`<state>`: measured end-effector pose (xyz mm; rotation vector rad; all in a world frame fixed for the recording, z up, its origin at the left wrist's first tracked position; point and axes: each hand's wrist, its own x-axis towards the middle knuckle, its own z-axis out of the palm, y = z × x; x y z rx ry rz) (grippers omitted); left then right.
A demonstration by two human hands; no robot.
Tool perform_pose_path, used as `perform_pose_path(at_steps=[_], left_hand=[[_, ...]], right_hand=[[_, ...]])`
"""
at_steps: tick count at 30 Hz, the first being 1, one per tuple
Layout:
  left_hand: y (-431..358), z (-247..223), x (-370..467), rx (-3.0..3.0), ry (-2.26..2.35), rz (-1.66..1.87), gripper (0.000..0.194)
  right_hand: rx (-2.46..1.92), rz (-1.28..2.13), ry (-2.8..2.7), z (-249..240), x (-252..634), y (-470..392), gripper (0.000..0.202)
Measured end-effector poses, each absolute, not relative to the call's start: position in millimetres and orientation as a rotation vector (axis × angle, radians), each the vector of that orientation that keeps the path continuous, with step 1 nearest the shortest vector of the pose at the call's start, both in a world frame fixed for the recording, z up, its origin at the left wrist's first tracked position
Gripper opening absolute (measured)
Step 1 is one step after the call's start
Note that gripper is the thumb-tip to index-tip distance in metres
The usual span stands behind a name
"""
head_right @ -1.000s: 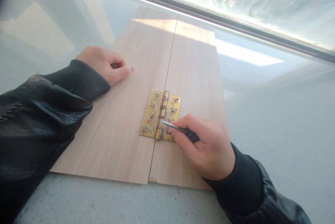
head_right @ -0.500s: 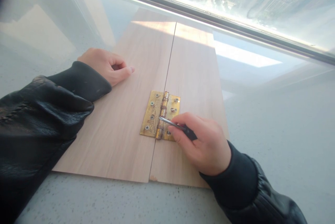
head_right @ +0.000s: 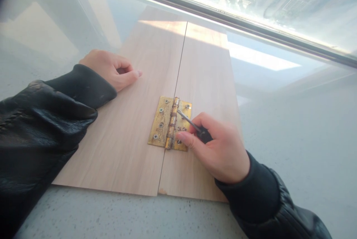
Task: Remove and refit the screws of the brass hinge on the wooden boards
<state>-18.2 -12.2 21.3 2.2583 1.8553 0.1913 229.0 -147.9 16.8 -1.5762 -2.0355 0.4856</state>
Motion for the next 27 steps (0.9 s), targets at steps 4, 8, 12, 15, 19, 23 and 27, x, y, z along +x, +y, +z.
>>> perform_pose_path(at_steps=[4,8,12,15,19,23,27], left_hand=[[-14,23,-18,2.292,1.819,0.207,0.054],[-17,25,-19,2.261,1.84,0.212,0.053],[-18,26,-19,2.299,1.774,0.221,0.055],[-16,24,-19,2.277,1.805,0.221,0.052],[-12,21,-19,2.256,1.864,0.217,0.052],[-12,20,-21,2.296,1.814,0.227,0.053],[-11,18,-20,2.266,1.859,0.224,0.05]], right_hand=[[-1.614,0.478,-2.046,16,229,-149,0.033],[-1.611,0.456,-2.051,16,228,-150,0.034],[-1.524,0.469,-2.047,15,229,-151,0.029],[-1.441,0.512,-2.052,13,234,-153,0.017],[-1.364,0.54,-2.069,8,238,-156,0.007],[-1.324,0.571,-2.102,11,238,-156,0.005],[-1.289,0.622,-2.146,16,240,-156,0.006]])
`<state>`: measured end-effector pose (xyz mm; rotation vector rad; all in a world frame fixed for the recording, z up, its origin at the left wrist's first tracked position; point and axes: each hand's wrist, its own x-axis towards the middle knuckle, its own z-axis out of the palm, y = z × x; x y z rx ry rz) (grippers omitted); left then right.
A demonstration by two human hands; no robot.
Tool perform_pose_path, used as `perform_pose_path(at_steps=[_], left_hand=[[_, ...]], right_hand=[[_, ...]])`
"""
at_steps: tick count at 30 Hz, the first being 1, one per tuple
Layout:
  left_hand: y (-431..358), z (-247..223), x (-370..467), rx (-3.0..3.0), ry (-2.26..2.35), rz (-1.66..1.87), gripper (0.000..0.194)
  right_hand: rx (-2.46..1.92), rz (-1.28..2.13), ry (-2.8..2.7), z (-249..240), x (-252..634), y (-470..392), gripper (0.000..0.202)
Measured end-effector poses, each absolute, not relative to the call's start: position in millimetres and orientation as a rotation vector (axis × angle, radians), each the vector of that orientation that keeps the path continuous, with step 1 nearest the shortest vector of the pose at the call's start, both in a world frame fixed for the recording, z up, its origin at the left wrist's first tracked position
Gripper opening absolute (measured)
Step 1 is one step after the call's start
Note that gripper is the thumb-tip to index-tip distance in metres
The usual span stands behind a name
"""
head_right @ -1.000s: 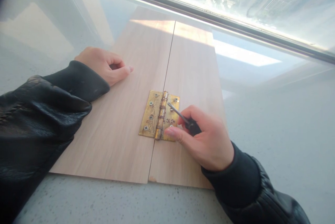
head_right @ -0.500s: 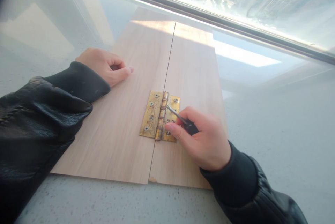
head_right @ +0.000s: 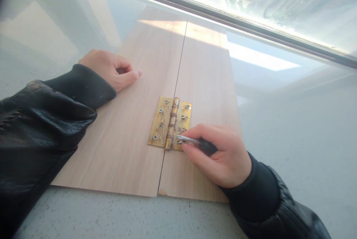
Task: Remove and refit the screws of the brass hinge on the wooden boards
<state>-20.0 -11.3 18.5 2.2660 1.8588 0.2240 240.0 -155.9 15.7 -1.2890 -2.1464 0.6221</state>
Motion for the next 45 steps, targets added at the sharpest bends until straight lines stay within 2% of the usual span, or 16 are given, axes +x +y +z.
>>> perform_pose_path(at_steps=[13,20,26,34,45], left_hand=[[-12,19,-19,2.252,1.847,0.233,0.049],[-12,19,-18,2.264,1.858,0.232,0.049],[-8,14,-22,2.254,1.835,0.251,0.052],[-6,12,-24,2.276,1.832,0.299,0.05],[-11,19,-19,2.255,1.857,0.217,0.053]], right_hand=[[-1.095,0.785,-2.183,16,242,-150,0.007],[-1.281,0.653,-2.14,13,244,-154,0.012],[-1.357,0.549,-2.098,12,239,-154,0.004],[-1.371,0.475,-2.111,12,233,-154,0.013],[-1.188,0.627,-2.111,15,230,-150,0.005]])
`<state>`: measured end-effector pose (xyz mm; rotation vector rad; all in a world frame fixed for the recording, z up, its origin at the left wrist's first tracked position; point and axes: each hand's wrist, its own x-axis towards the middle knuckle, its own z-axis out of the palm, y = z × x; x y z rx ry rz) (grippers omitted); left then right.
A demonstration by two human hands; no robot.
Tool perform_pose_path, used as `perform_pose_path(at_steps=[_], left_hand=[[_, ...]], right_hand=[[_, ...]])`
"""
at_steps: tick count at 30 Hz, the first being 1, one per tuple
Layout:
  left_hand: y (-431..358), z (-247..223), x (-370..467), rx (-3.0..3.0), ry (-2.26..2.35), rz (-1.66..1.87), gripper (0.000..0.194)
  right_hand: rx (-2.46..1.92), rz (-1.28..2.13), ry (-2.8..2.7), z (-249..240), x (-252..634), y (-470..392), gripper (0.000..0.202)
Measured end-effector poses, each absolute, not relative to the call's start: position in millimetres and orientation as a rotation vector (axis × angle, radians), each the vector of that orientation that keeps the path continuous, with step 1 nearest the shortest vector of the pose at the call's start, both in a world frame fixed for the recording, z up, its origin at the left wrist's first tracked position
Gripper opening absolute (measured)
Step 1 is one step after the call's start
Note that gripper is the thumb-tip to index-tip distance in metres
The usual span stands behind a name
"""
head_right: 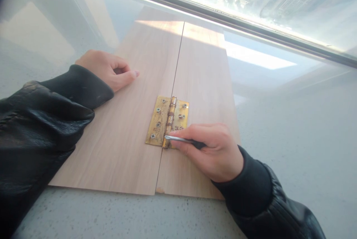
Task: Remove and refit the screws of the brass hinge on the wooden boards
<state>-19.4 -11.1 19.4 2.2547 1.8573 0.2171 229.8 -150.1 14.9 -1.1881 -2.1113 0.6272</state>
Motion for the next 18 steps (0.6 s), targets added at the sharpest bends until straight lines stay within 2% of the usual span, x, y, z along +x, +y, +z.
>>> perform_pose_path(at_steps=[5,12,18], left_hand=[[-8.4,15.3,-22.7,2.233,1.83,0.273,0.049],[-7.6,12.6,-22.9,2.226,1.831,0.319,0.046],[-7.1,12.7,-23.1,2.274,1.832,0.305,0.047]], right_hand=[[-1.142,0.694,-2.118,15.9,232.0,-150.4,0.01],[-1.28,0.58,-2.099,16.4,230.2,-153.4,0.02],[-1.356,0.471,-2.096,16.8,225.2,-151.9,0.012]])
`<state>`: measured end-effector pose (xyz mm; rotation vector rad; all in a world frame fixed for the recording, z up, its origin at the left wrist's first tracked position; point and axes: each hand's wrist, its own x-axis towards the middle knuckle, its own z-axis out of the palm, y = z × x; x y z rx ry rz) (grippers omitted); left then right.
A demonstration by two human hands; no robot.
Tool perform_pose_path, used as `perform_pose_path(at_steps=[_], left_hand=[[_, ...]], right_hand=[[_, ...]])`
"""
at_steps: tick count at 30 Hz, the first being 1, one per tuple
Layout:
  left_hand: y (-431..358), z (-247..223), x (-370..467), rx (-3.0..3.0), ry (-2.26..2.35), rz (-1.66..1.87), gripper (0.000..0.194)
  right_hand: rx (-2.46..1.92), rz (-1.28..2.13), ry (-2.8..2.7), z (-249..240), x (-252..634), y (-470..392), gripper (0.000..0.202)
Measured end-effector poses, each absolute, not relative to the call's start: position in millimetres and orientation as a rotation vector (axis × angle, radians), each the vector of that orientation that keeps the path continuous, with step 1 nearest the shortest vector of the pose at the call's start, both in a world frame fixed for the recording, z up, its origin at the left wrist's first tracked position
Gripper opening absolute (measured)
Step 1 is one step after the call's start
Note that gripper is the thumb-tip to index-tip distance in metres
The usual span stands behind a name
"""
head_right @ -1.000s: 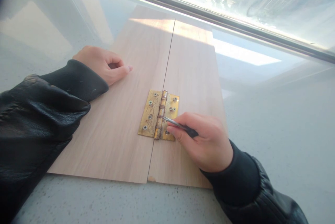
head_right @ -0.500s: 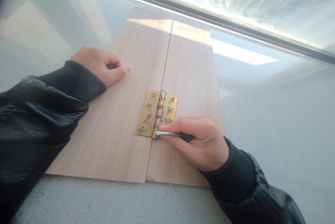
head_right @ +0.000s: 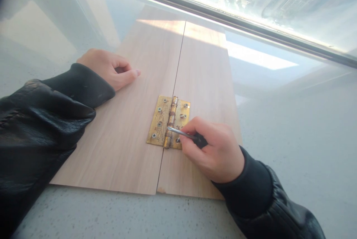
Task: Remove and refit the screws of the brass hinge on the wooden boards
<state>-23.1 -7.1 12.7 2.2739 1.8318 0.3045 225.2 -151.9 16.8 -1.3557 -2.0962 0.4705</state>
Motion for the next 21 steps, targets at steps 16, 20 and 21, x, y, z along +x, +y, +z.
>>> perform_pose_path(at_steps=[16,20,21], left_hand=[[-11,19,-20,2.268,1.849,0.215,0.052],[-9,16,-23,2.259,1.843,0.258,0.049],[-9,16,-23,2.259,1.841,0.253,0.049]], right_hand=[[-1.129,0.728,-2.141,17,236,-151,0.015],[-1.246,0.622,-2.115,16,235,-151,0.02],[-1.282,0.583,-2.099,15,235,-151,0.019]])
